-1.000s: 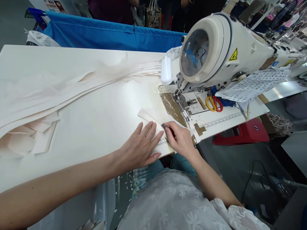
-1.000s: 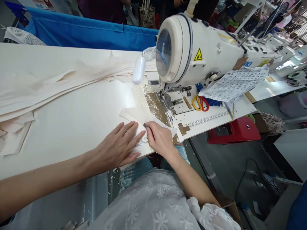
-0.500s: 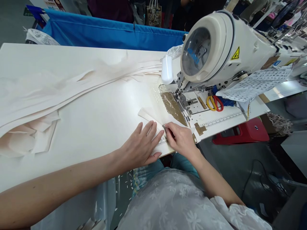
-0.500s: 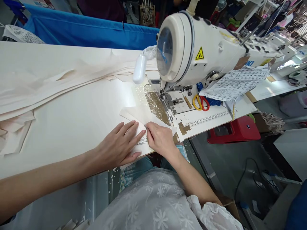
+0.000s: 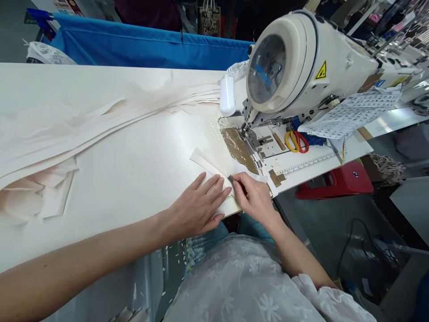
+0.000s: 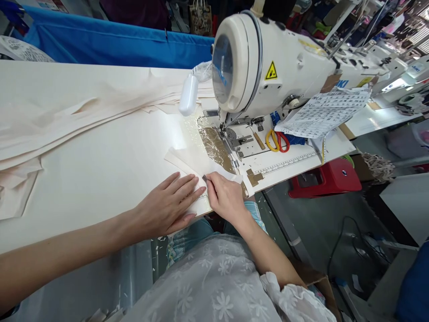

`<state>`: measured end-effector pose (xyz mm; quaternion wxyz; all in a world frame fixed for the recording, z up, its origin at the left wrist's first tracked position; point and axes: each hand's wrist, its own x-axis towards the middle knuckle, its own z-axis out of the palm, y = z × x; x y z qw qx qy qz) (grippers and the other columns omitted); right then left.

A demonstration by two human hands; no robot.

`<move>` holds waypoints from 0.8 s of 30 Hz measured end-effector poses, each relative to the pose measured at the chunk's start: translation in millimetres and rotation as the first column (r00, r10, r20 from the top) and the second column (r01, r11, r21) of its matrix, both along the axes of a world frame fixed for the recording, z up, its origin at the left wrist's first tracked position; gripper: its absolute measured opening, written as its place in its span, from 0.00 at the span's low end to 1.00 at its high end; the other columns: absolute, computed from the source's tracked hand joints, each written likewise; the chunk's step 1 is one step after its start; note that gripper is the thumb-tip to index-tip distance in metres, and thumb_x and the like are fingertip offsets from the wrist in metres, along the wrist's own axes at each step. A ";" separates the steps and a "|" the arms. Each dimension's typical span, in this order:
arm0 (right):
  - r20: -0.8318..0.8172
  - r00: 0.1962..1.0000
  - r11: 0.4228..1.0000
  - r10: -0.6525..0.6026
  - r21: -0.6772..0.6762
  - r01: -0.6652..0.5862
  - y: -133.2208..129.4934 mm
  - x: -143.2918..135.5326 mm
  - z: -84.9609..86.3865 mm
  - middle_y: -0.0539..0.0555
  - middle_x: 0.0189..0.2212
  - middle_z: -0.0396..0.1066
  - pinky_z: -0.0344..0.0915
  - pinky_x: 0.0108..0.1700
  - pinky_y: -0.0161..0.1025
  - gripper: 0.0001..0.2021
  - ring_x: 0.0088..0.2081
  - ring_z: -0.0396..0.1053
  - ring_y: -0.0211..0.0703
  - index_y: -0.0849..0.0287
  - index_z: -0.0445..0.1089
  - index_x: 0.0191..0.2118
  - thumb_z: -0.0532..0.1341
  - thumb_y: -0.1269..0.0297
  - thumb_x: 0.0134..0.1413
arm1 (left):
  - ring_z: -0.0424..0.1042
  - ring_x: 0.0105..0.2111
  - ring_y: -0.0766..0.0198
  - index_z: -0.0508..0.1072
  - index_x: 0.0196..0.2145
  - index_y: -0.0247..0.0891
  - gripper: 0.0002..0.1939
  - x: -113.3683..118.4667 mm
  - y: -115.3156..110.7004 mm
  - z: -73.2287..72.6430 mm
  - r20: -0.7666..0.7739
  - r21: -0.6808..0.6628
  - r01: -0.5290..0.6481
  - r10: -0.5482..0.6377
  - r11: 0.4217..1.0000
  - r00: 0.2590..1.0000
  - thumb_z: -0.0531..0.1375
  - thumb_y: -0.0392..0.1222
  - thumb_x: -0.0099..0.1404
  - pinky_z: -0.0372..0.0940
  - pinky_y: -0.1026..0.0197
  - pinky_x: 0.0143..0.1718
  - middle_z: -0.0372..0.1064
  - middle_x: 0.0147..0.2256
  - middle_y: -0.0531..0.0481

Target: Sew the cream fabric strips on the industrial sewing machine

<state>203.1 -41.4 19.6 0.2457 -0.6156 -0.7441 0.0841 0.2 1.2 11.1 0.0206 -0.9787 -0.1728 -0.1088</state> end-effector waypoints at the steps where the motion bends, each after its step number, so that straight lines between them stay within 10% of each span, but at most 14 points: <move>1: 0.017 1.000 1.000 0.001 -0.003 -0.001 1.3 -0.7 -0.6 0.50 0.30 0.76 0.59 0.30 0.35 0.08 0.28 0.72 0.39 0.56 0.68 0.41 0.51 0.67 0.66 | 0.61 0.60 0.44 0.66 0.61 0.28 0.27 -0.1 -0.6 0.1 -0.003 0.006 0.000 0.000 1.000 1.000 0.49 0.50 0.72 0.55 0.42 0.60 0.65 0.58 0.32; 10: 0.114 0.993 0.999 0.034 -0.018 -0.032 -18.2 6.3 4.0 0.51 0.29 0.75 0.56 0.28 0.35 0.08 0.27 0.70 0.38 0.58 0.69 0.40 0.52 0.69 0.65 | 0.62 0.59 0.43 0.66 0.60 0.29 0.27 1.4 -1.6 -1.2 0.012 0.037 -0.003 0.003 0.999 1.000 0.50 0.50 0.72 0.58 0.42 0.57 0.65 0.57 0.32; 16: -0.172 0.979 0.994 -0.107 -0.005 0.108 -36.0 13.1 7.9 0.47 0.25 0.70 0.58 0.26 0.33 0.05 0.22 0.65 0.35 0.56 0.67 0.40 0.54 0.67 0.65 | 0.63 0.57 0.42 0.67 0.60 0.28 0.26 0.4 1.1 4.3 -0.015 0.073 -0.049 0.050 0.996 0.999 0.49 0.50 0.74 0.59 0.41 0.56 0.66 0.56 0.31; 24: -0.144 0.988 0.998 -0.055 0.011 0.057 -1.9 -2.4 3.6 0.53 0.36 0.76 0.64 0.34 0.35 0.09 0.33 0.73 0.41 0.55 0.68 0.44 0.51 0.64 0.67 | 0.64 0.56 0.44 0.69 0.56 0.18 0.28 -7.2 20.0 11.5 -0.058 0.010 -0.113 0.113 0.994 0.992 0.47 0.48 0.74 0.58 0.44 0.59 0.66 0.54 0.28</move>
